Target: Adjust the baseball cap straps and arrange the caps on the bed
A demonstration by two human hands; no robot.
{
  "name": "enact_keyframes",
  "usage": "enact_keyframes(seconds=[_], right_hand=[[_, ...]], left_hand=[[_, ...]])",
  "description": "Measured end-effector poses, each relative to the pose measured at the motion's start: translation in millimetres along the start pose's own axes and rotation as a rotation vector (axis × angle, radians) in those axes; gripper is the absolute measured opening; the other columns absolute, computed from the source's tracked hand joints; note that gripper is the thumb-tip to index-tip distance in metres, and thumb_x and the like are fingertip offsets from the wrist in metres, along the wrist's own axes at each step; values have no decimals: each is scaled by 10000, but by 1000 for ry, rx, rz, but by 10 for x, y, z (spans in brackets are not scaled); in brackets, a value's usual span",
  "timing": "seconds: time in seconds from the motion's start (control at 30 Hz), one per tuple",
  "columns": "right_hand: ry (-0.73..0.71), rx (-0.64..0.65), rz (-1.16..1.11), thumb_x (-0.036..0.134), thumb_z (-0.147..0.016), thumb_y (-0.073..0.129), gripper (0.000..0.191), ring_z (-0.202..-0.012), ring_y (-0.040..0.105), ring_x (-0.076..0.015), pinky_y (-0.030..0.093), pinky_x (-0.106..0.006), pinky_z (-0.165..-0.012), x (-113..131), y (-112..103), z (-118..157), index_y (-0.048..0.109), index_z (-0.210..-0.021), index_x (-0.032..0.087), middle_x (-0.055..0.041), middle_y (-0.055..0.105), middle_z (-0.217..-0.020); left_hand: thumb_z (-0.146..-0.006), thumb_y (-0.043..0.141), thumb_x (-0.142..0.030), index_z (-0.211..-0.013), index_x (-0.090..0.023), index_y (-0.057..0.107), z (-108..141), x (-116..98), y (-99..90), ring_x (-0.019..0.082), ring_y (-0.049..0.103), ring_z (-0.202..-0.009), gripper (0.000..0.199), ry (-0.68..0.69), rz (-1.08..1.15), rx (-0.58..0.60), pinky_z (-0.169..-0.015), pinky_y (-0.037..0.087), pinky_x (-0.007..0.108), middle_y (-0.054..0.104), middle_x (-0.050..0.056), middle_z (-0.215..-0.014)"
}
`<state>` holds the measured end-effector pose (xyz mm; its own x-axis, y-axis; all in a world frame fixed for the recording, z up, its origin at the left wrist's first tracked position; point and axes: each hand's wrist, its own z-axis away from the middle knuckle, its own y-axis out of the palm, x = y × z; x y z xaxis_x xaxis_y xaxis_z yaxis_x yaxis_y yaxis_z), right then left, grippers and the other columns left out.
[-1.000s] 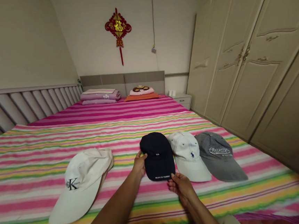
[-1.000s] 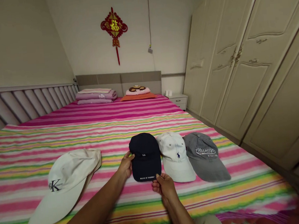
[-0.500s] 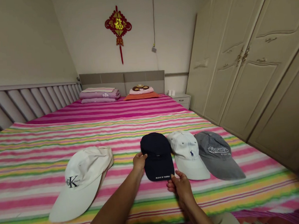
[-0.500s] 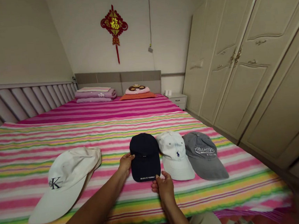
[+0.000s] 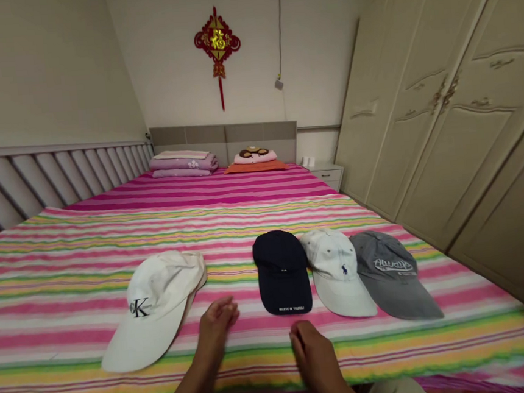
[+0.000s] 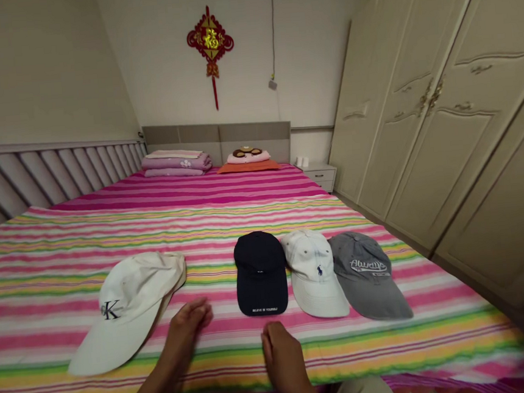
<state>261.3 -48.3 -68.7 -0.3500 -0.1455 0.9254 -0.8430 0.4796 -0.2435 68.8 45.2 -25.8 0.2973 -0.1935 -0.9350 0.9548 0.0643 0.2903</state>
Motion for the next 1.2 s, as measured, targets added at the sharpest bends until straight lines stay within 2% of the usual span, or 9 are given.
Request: enact_keyframes(seconds=[0.07, 0.17, 0.23, 0.33, 0.53, 0.77, 0.97, 1.1, 1.2], right_hand=[[-141, 90, 190, 236, -726, 512, 103, -556, 497, -156, 328, -264, -533, 8, 19, 72, 536, -633, 199, -17, 552, -622], [-372, 176, 569, 169, -795, 408, 162, -543, 529, -152, 312, -249, -509, 2, 73, 147, 527, -688, 197, -25, 570, -638], [-470, 212, 716, 143, -811, 378, 177, -520, 544, -143, 311, -240, -492, 10, 120, 178, 510, -706, 197, -20, 578, -633], [-521, 274, 756, 141, -818, 373, 177, -500, 559, -137, 314, -233, -475, 57, 198, 207, 495, -704, 200, -12, 589, -621], [-475, 347, 732, 177, -833, 379, 180, -522, 582, -143, 324, -227, -476, 179, 269, 248, 491, -695, 203, -18, 615, -636], [-337, 431, 722, 215, -837, 373, 185, -515, 575, -141, 335, -218, -476, 181, 172, 257, 488, -692, 208, -17, 622, -630], [-347, 432, 751, 212, -832, 372, 182, -558, 594, -148, 336, -221, -495, 157, 189, 254, 495, -697, 211, -24, 641, -670], [-348, 405, 770, 196, -833, 370, 184, -561, 599, -145, 331, -223, -501, 129, 216, 250, 506, -710, 210, -17, 643, -664], [-360, 403, 765, 184, -827, 377, 179, -565, 603, -140, 329, -217, -502, 121, 223, 246, 511, -712, 210, -12, 643, -659]], left_hand=[[-617, 678, -191, -884, -112, 577, 145, -18, -334, 159, 622, -620, 297, -65, 30, -50, -669, 507, 286, 662, 57, -683], [-694, 604, -116, -864, -104, 571, 307, -42, -810, 158, 639, -621, 174, -213, 203, -204, -637, 529, 282, 667, 71, -688], [-744, 541, -89, -828, -120, 560, 365, -80, -1058, 164, 650, -629, 91, -185, 289, -337, -612, 542, 283, 668, 69, -674], [-777, 511, -88, -772, -150, 536, 357, -179, -1290, 152, 648, -571, 68, -95, 372, -465, -524, 542, 244, 646, 22, -583], [-754, 553, -76, -765, -136, 524, 210, -307, -1383, 89, 531, -325, 67, -117, 392, -461, -292, 409, 129, 601, -24, -485], [-737, 546, -32, -808, -147, 548, 180, -293, -1430, 79, 528, -323, 136, 45, 464, -430, -298, 415, 131, 629, -39, -534], [-710, 557, -34, -828, -169, 560, 119, -409, -1596, 88, 543, -338, 179, 119, 456, -471, -325, 440, 147, 635, -53, -545], [-676, 625, -124, -753, -143, 556, 98, -406, -1762, 105, 534, -344, 105, 58, 240, -588, -346, 450, 171, 596, -37, -464], [-646, 658, -190, -641, -137, 526, 113, -397, -1848, 91, 444, -275, 143, 66, 95, -705, -274, 360, 156, 507, -53, -360]])
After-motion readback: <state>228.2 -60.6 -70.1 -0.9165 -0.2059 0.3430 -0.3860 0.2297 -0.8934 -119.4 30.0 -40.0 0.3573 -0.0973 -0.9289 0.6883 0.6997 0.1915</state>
